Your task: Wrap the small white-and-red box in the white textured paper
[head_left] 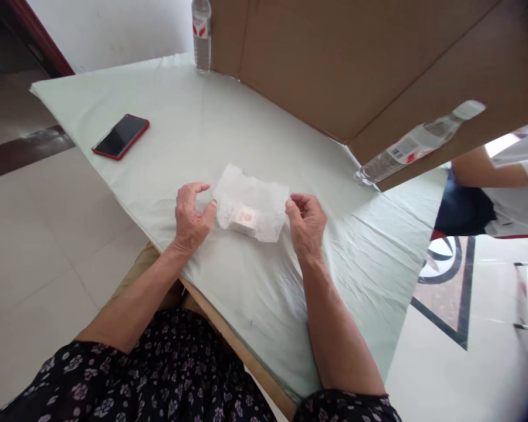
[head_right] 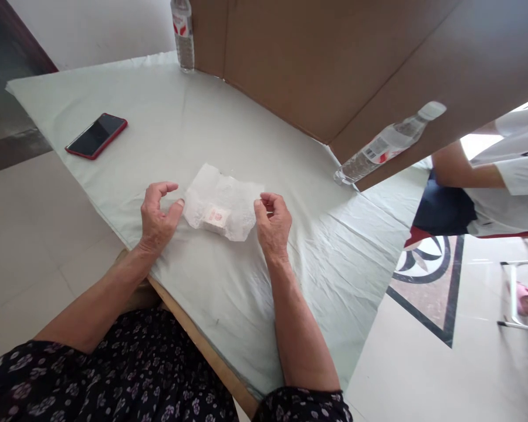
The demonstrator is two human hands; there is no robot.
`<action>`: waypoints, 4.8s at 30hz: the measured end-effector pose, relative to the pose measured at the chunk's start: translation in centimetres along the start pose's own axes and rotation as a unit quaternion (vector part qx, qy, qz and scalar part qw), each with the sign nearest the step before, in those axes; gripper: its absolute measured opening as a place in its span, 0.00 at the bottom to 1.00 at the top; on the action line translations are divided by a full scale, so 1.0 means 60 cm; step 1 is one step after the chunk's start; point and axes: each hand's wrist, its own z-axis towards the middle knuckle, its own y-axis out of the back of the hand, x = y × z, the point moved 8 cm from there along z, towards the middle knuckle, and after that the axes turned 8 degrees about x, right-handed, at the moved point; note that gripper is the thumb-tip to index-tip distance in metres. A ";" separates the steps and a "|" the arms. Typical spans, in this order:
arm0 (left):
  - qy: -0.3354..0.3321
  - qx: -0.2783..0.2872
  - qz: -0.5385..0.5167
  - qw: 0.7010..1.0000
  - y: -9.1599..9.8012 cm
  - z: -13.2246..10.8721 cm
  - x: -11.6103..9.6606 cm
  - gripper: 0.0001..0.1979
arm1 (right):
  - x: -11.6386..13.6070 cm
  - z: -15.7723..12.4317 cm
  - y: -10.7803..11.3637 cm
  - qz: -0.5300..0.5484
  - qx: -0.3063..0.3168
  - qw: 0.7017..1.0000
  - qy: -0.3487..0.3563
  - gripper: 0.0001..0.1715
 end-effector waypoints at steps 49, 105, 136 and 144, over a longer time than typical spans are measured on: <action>-0.045 0.383 0.210 0.898 -0.084 -0.050 -0.014 0.37 | 0.014 -0.068 0.103 -0.297 -0.002 0.948 0.115 0.27; -0.081 0.360 0.101 0.924 -0.074 -0.053 -0.009 0.45 | 0.043 -0.047 -0.136 -0.248 0.306 0.908 0.142 0.32; -0.177 0.349 0.132 0.911 -0.003 -0.108 -0.058 0.21 | 0.070 -0.046 -0.079 -0.202 0.222 0.942 0.152 0.28; -0.105 0.232 0.025 0.967 -0.015 -0.055 -0.066 0.07 | 0.145 -0.083 -0.047 -0.247 0.287 0.907 0.183 0.25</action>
